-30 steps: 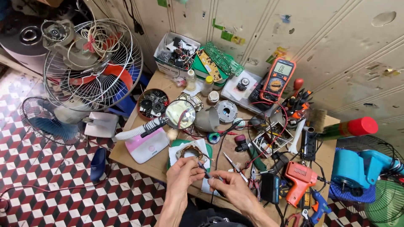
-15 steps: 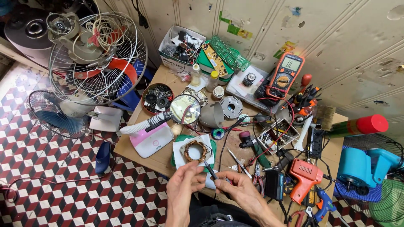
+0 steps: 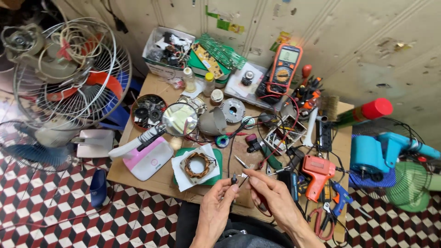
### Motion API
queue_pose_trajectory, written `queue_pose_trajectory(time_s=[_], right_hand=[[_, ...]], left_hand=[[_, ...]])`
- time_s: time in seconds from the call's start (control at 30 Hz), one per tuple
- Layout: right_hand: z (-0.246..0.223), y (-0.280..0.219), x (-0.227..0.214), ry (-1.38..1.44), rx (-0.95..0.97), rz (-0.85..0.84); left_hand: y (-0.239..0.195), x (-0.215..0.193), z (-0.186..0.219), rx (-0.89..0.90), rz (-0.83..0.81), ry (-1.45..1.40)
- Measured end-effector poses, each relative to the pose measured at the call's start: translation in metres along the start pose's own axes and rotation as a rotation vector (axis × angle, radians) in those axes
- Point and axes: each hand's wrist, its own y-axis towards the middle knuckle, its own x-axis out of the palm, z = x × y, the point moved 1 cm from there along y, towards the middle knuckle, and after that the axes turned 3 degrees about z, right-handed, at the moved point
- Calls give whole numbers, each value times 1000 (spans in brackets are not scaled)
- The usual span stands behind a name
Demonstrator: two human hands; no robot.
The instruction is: The person sits at a cluttered workbench and uses a multimeter with probe leads to test a disassembled electric fan motor, touching the probes to the motor's copper windings and adjusting the multimeter settings while reading its display. They reposition the motor and probes repeatedly, then pick up a magnifying lamp to view the motor more closely.
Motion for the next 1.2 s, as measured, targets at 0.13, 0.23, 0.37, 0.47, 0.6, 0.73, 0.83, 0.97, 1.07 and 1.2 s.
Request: queue_pose_trajectory(time_s=[0.13, 0.23, 0.37, 0.47, 0.6, 0.73, 0.83, 0.97, 1.07, 1.2], right_hand=[[-16, -4, 12, 66, 198, 99], [-2, -1, 9, 211, 134, 53], [-6, -12, 16, 160, 178, 131], [4, -18, 17, 188, 214, 178], [18, -28, 12, 254, 191, 231], [12, -41, 21, 225, 222, 274], [5, -41, 30, 203, 232, 260], [12, -37, 17, -361, 231, 316], [49, -11, -31, -367, 281, 64], [45, 64, -87, -1133, 105, -61]], left_hand=[[-2, 1, 11, 58, -62, 79], [-4, 2, 18, 88, -98, 173], [-10, -4, 23, 132, -83, 283], [-15, -6, 22, 118, -119, 297], [-20, -9, 18, 75, -164, 269], [-16, -8, 1, 75, -193, 293], [-12, -2, -11, 91, -180, 222], [-9, 12, -3, 20, -138, -62], [-7, 24, 0, 37, -78, 74], [-10, 26, -25, 164, 10, 131]])
